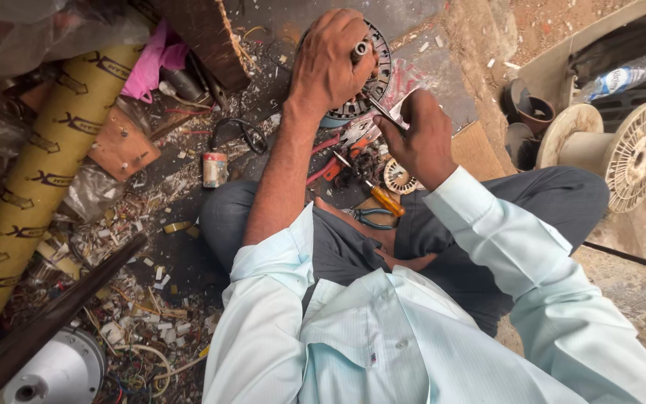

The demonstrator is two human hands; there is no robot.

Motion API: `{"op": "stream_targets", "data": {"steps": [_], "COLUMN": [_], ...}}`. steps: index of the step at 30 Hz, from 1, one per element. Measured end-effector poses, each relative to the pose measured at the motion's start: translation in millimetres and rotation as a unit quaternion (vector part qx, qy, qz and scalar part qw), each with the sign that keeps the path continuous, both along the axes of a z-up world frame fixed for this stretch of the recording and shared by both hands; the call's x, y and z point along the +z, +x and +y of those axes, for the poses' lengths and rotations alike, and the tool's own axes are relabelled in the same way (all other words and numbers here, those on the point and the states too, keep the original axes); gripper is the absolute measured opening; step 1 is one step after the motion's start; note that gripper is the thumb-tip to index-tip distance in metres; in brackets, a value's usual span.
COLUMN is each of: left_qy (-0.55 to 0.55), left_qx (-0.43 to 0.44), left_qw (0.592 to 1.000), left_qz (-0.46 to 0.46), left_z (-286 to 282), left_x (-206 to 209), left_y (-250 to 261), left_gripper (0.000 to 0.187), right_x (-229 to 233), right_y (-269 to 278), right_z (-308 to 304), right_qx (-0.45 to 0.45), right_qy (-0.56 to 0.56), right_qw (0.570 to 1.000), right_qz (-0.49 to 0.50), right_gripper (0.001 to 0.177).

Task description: The person sits on the floor and uses pliers to pull and remove copper windings from a circular electrical stator. They repeatedly grip and extract the wires, leaving debris on the floor.

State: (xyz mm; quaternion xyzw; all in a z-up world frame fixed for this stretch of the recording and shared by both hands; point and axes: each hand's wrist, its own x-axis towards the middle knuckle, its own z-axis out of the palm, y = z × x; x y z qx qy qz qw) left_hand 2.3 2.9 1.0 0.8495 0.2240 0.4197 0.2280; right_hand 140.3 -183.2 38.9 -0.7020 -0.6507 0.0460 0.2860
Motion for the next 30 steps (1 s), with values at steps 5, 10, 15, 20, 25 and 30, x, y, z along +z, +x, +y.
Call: {"op": "stream_targets", "data": {"steps": [5,10,15,20,25,30], "left_qy": [-0.015,-0.008,0.002,-0.016,0.001,-0.025], "left_qx": [0.011,0.025,0.034,0.024,0.023,-0.009], "left_qw": [0.999,0.999,0.999,1.000,1.000,1.000], "left_qz": [0.029,0.036,0.039,0.012,-0.003,0.016], "left_z": [1.5,-0.5,1.1,-4.4,-1.8,1.0], "left_x": [-9.0,-12.0,-14.2,-3.6,-4.7,-4.4], "left_y": [5.5,7.8,8.6,1.1,3.0,2.3], "left_gripper": [0.027,0.030,0.026,0.028,0.024,0.018], "right_x": [18.3,35.9,51.4,32.5,-28.2,-51.9], "right_y": [5.6,20.8,29.8,34.5,-1.7,-9.0], "right_z": [1.3,20.5,53.0,48.9,6.9,-4.4], "right_qx": [0.032,-0.009,0.068,0.135,0.064,-0.034], "right_qy": [-0.146,-0.377,-0.376,-0.260,-0.021,-0.097], "right_qw": [0.986,0.892,0.924,0.952,0.991,0.975], "right_qz": [-0.068,0.251,0.002,-0.089,0.116,0.196], "right_gripper": [0.044,0.035,0.045,0.042,0.029,0.023]}}
